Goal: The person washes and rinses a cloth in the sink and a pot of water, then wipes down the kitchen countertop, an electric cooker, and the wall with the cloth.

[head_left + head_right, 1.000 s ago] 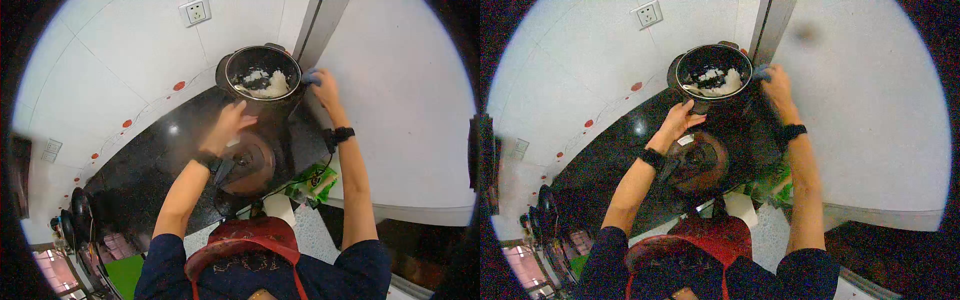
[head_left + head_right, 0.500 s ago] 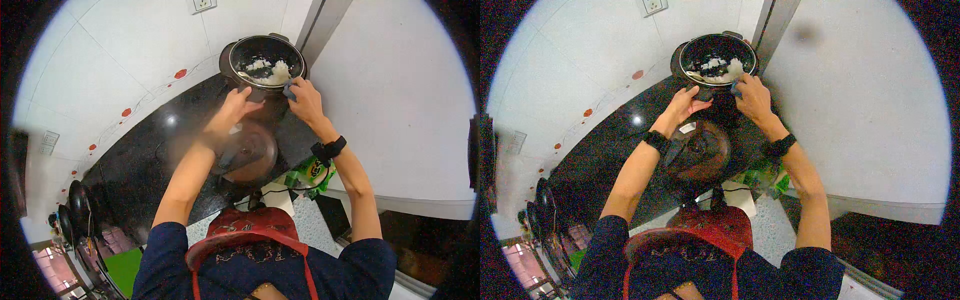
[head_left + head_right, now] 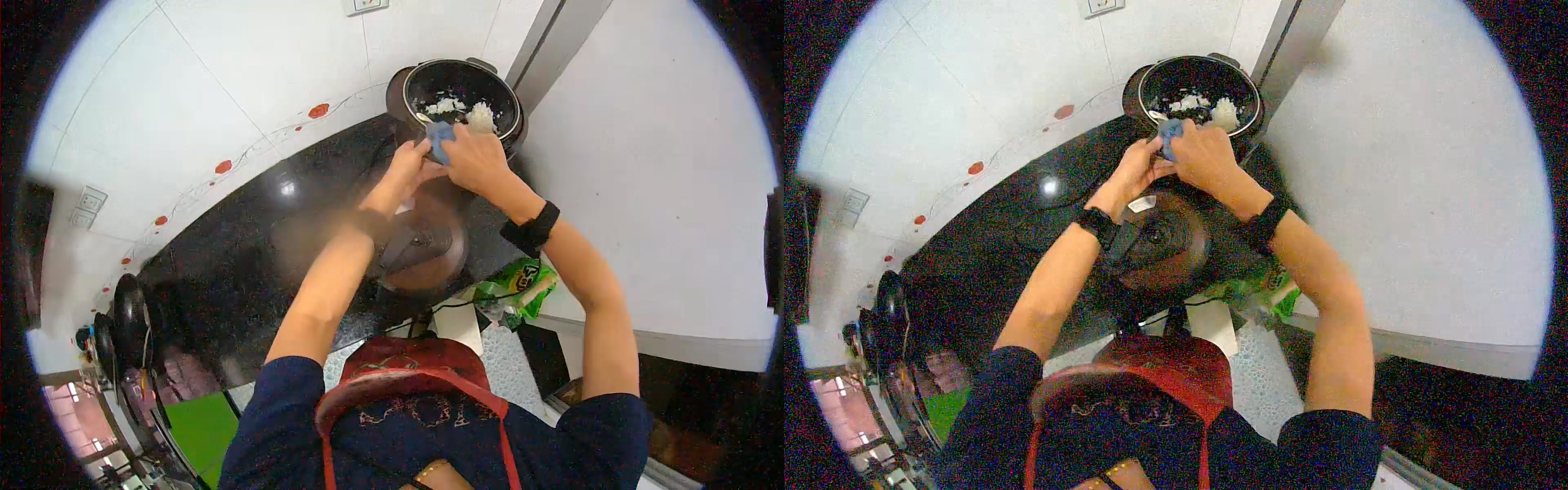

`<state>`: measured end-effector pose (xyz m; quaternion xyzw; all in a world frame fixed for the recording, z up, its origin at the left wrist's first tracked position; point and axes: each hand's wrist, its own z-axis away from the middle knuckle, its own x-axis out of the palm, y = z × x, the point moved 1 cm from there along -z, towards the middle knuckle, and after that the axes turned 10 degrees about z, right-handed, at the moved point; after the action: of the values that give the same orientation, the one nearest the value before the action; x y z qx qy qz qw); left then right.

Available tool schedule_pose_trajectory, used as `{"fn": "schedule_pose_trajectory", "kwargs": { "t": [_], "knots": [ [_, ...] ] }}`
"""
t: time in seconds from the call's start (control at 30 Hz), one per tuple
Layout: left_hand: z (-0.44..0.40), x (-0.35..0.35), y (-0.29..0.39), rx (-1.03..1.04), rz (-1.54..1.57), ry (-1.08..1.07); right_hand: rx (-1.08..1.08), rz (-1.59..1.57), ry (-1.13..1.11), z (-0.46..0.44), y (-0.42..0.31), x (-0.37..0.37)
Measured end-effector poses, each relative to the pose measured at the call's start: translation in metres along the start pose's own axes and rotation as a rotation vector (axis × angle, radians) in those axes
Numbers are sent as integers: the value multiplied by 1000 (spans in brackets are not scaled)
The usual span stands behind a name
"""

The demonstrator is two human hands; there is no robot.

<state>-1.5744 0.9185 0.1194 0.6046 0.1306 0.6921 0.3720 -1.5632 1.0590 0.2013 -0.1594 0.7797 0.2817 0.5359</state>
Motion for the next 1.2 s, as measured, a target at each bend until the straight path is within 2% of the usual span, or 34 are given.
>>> {"fn": "schedule_pose_trajectory", "kwargs": {
  "t": [0.07, 0.13, 0.2, 0.23, 0.3, 0.33, 0.4, 0.47, 0.53, 0.6, 0.67, 0.77, 0.8, 0.87, 0.9, 0.97, 1.0, 1.07, 1.2],
  "knots": [
    [2, 0, -2, 51, 9, 38, -3, -10, -20, 14, 11, 1],
    [-3, -5, -1, 18, 0, 40, 11, -37, 17, 32, 25, -3],
    [0, -2, 1, 0, -78, 94, 136, -196, 41, 48, 39, 1],
    [1, -3, 1, 16, -99, 53, 142, -191, 46, 56, 49, 7],
    [2, -6, 2, 28, -94, 18, 332, -162, -16, 75, 80, 19],
    [2, -6, 3, 39, -99, -11, 346, -149, -8, 81, 99, 19],
    [-2, -12, 1, 41, -147, -4, 467, -60, -146, 74, 138, 21],
    [1, -15, 8, 19, -126, 43, 504, -54, -88, 59, 167, 23],
    [-2, -19, 14, 13, -194, 92, 565, -176, 179, 40, 189, 23],
    [-3, -24, 16, 41, -209, 75, 531, -291, 185, 6, 213, 43],
    [1, -27, 33, 121, -260, 305, 490, -350, 255, -43, 211, 57],
    [-1, -33, 44, 143, -252, 360, 435, -401, 285, -96, 200, 72],
    [-1, -34, 49, 146, -247, 390, 366, -317, 229, -112, 195, 77],
    [-5, -37, 52, 144, -245, 419, 234, -349, -98, -139, 188, 108],
    [-6, -41, 53, 153, -238, 405, 230, -364, -110, -135, 186, 117],
    [-2, -32, 56, 177, -243, 422, 349, -607, -12, -116, 188, 123],
    [-2, -36, 55, 217, -240, 382, 341, -615, -31, -104, 185, 122],
    [-1, -46, 52, 212, -231, 303, 415, -707, 387, -57, 174, 123],
    [-11, -47, 55, 188, -207, 374, 485, -799, 338, 9, 162, 127]
  ]
}}
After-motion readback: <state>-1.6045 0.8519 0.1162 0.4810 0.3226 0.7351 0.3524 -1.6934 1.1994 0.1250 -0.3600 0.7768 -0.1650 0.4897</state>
